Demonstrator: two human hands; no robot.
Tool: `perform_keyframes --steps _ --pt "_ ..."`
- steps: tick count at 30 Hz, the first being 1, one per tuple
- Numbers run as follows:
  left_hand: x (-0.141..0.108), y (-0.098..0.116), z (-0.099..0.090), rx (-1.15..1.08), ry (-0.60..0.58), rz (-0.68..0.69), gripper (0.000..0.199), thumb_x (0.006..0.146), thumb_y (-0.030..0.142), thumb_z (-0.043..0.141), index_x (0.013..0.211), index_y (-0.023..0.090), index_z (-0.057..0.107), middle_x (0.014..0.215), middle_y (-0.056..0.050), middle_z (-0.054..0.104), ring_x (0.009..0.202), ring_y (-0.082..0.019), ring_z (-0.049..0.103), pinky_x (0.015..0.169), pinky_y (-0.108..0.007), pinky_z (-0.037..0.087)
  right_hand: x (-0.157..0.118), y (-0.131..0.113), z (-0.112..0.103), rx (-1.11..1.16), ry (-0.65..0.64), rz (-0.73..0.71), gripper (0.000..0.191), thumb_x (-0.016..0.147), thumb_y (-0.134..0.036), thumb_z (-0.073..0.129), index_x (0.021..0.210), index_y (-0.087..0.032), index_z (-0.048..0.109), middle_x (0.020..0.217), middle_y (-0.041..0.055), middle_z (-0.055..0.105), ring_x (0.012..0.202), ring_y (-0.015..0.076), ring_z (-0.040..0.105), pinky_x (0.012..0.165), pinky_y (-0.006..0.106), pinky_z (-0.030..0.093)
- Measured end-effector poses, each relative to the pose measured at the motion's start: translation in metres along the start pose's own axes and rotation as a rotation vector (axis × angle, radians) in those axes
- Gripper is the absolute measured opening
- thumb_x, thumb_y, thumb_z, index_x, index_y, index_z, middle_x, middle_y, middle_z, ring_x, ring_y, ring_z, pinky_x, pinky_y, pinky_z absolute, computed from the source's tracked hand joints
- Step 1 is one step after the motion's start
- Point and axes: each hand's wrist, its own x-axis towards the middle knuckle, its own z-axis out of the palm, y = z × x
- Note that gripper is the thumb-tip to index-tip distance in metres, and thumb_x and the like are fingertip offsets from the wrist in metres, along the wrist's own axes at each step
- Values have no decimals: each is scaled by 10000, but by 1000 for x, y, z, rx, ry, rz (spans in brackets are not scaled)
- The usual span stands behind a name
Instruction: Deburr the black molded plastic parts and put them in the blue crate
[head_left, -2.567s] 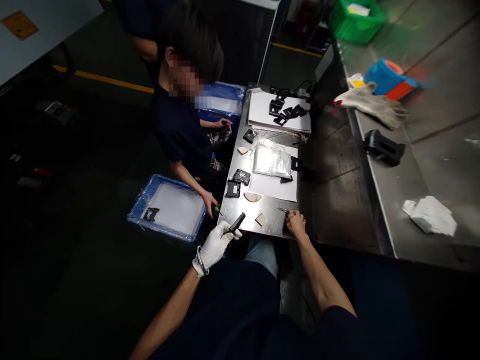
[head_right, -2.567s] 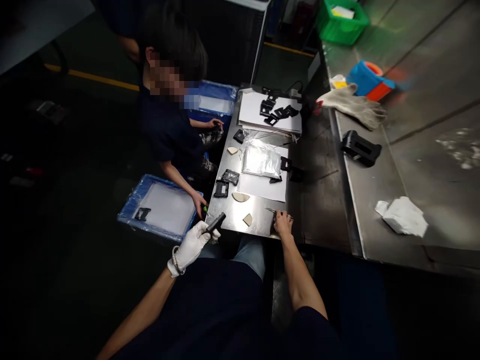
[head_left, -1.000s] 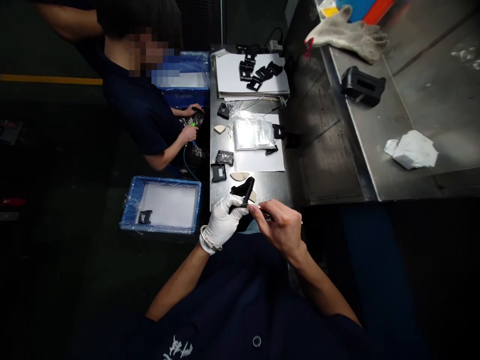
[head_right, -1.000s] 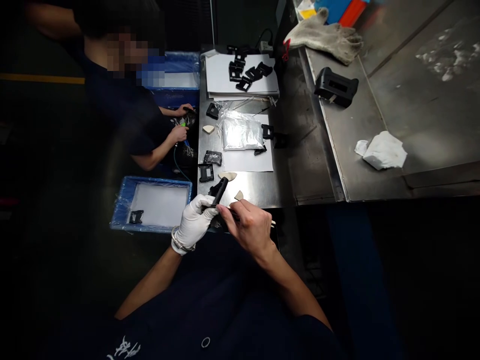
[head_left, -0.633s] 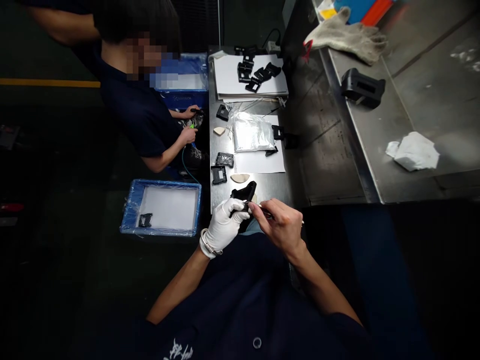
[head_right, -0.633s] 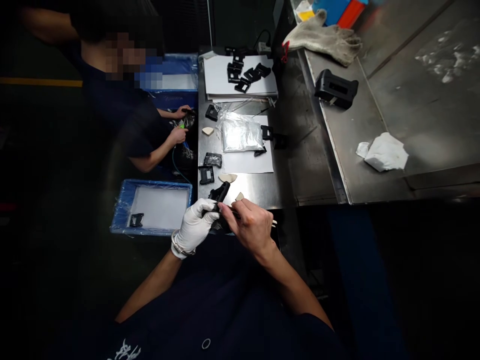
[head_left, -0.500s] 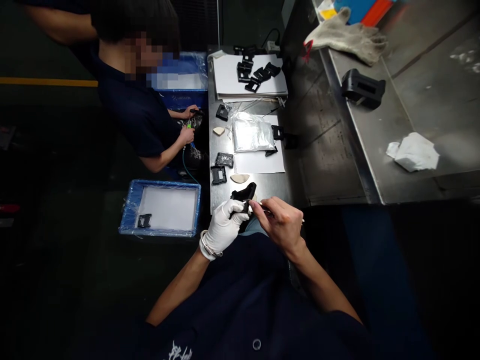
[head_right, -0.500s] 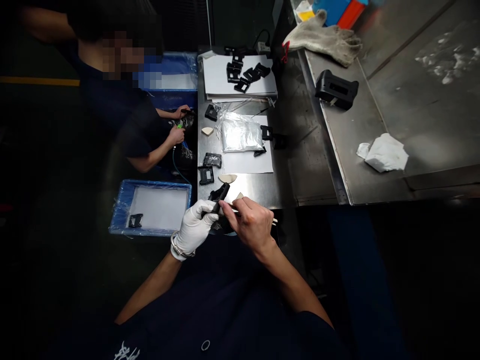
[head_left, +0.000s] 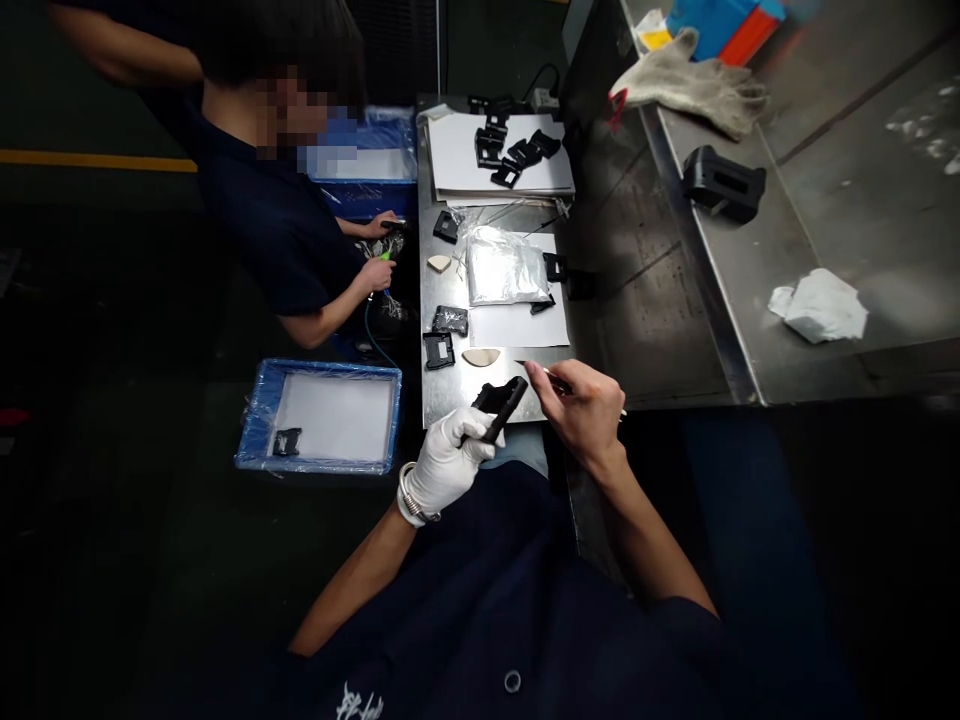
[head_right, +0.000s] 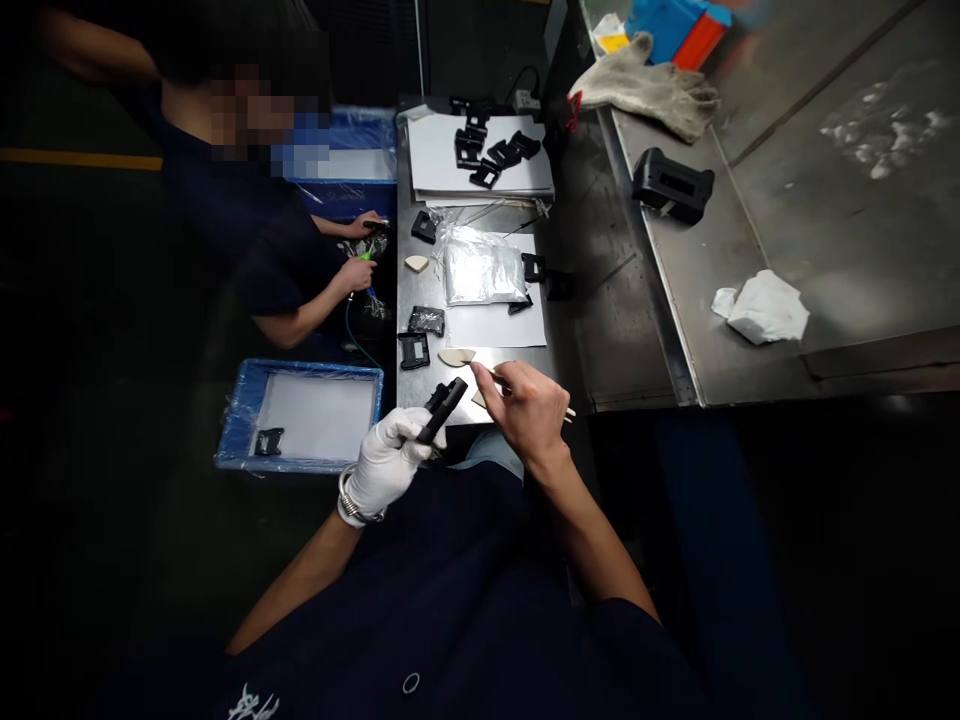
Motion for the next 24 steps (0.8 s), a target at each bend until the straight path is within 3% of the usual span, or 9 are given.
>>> perform_keyframes --steps 5,9,13,20,24 --pt "3 -3 -1 -56 90 -124 221 883 314 676 802 200 506 803 -9 681 752 -144 658 680 -271 534 -12 -17 -12 151 -19 -47 301 907 -394 664 702 -174 647 620 2 638 539 88 534 547 243 345" --pt "8 -3 -1 0 119 -93 232 877 347 684 793 187 537 855 -24 707 800 -148 689 749 -279 560 -31 -37 -16 146 -87 -140 246 888 -363 694 729 -179 659 610 -12 623 533 79 530 539 241 333" --pt "7 -3 -1 75 105 -48 193 886 322 672 810 183 561 861 -25 701 794 -142 682 738 -269 556 -34 -37 -11 98 -78 -137 277 900 -387 677 715 -183 658 603 -15 622 531 74 542 535 241 327" --pt "0 -8 -1 161 -30 34 162 900 256 633 790 170 551 814 -47 656 735 -161 644 658 -301 540 -12 -9 -11 69 -51 -2 350 905 -438 653 679 -171 658 619 10 646 551 90 550 558 246 341" --pt "4 -7 1 248 -67 108 127 913 207 600 800 177 549 806 -47 668 763 -171 658 686 -320 551 -2 -2 -15 337 -138 204 328 905 -460 635 763 -170 689 664 15 639 604 110 560 585 244 386"
